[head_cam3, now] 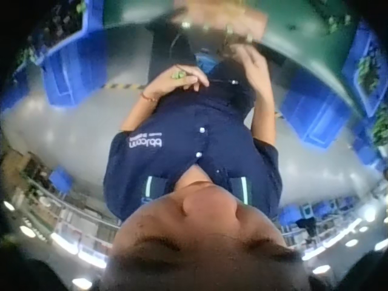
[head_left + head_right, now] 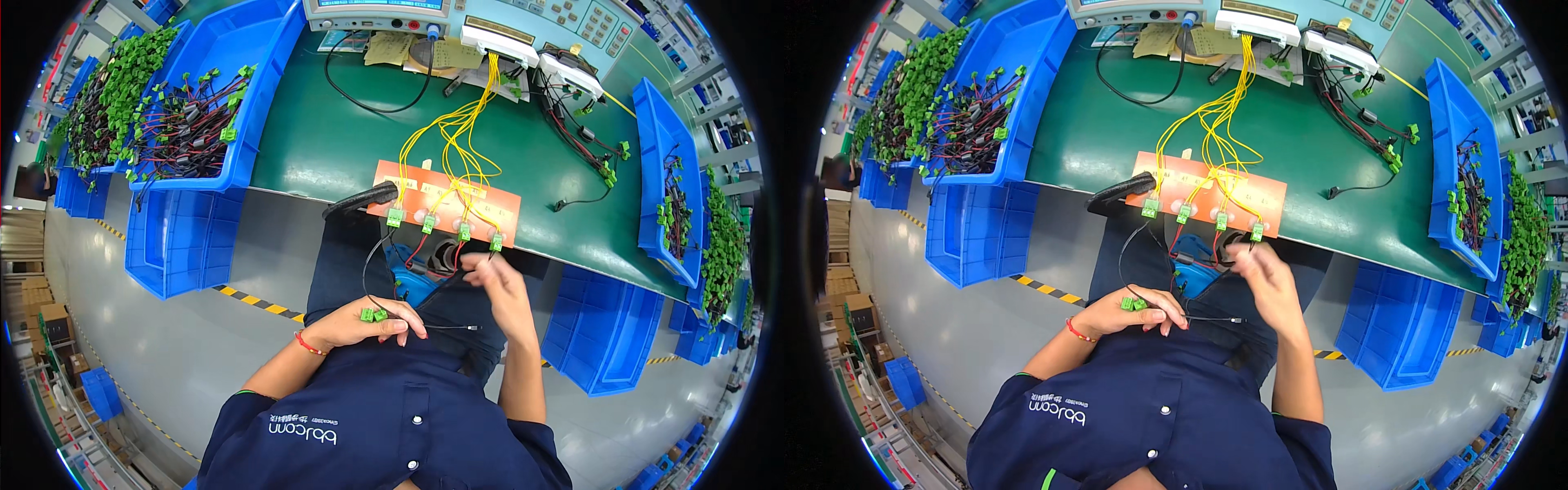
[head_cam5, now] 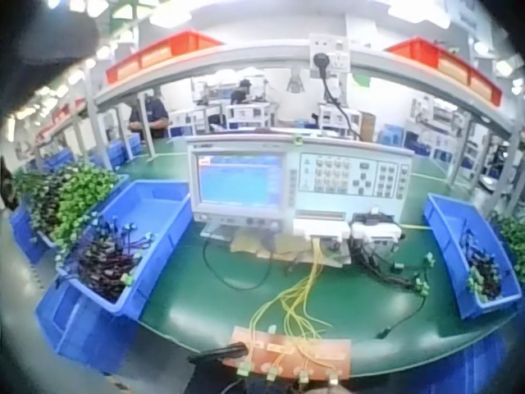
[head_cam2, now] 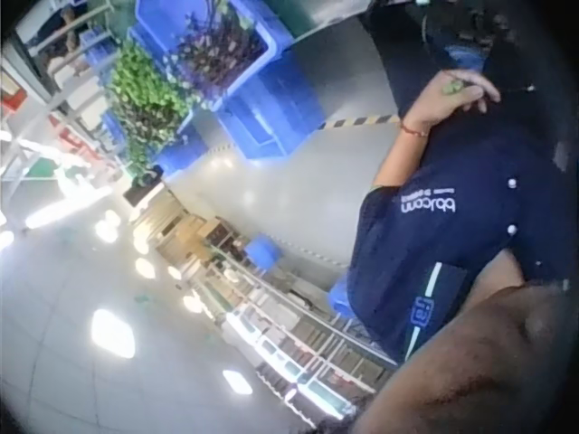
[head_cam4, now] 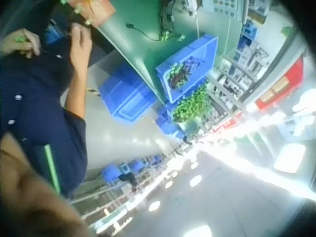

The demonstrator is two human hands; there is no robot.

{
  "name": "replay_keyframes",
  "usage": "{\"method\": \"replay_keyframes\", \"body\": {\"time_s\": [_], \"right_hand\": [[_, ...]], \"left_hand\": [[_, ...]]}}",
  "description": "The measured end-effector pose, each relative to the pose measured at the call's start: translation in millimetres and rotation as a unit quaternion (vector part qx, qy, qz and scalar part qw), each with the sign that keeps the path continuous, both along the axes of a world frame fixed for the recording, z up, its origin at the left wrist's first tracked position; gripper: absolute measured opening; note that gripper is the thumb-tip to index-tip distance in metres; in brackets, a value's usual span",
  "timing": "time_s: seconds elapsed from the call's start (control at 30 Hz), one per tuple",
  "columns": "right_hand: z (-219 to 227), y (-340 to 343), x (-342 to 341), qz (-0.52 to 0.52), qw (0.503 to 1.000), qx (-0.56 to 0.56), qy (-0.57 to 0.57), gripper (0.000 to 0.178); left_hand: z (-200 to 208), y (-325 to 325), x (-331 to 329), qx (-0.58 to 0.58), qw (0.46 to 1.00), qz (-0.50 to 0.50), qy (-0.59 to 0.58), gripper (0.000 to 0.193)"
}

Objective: The person tests electronic cable harnesses by plugging their green connectors into a test fixture and checking the results on a monitor.

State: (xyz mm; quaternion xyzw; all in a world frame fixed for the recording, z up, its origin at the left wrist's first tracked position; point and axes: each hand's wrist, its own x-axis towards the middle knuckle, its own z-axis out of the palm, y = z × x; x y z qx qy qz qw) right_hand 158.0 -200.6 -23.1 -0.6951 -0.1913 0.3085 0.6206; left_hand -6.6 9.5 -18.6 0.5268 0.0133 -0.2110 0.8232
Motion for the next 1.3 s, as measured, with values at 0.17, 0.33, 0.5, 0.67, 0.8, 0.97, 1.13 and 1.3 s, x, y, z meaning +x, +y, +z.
{"method": "replay_keyframes", "body": {"time_s": [0.17,0.33,0.5,0.67,0.8,0.97,1.13,1.3], "right_hand": [[14,-29,-3,0.197,0.964,-0.041,0.174,0.026],[18,-27,-8,0.155,0.960,0.130,0.194,0.026],[10,-16,-6,0.171,0.948,0.175,0.203,0.037],[7,-12,-13,0.144,0.956,0.165,0.196,0.026],[3,-32,-1,0.085,0.953,0.222,0.190,0.022],[3,-49,11,-0.023,0.981,0.133,0.140,0.018],[0,-36,7,-0.038,0.996,-0.078,-0.003,0.018],[21,-9,-6,0.114,0.950,-0.103,-0.272,0.041]], "left_hand": [[-7,0,4,-0.029,0.995,0.096,0.025,0.029],[-15,-1,6,-0.052,0.989,0.131,0.043,0.030],[-10,-1,4,-0.085,0.987,0.129,0.047,0.031],[-13,2,0,-0.062,0.989,0.123,0.053,0.027],[-14,23,-6,0.010,0.971,0.213,0.107,0.028],[6,30,6,0.066,0.935,0.345,0.050,0.036],[12,-1,40,0.063,0.952,0.299,-0.028,0.038],[14,-5,54,-0.053,0.955,0.291,0.025,0.035]]}}
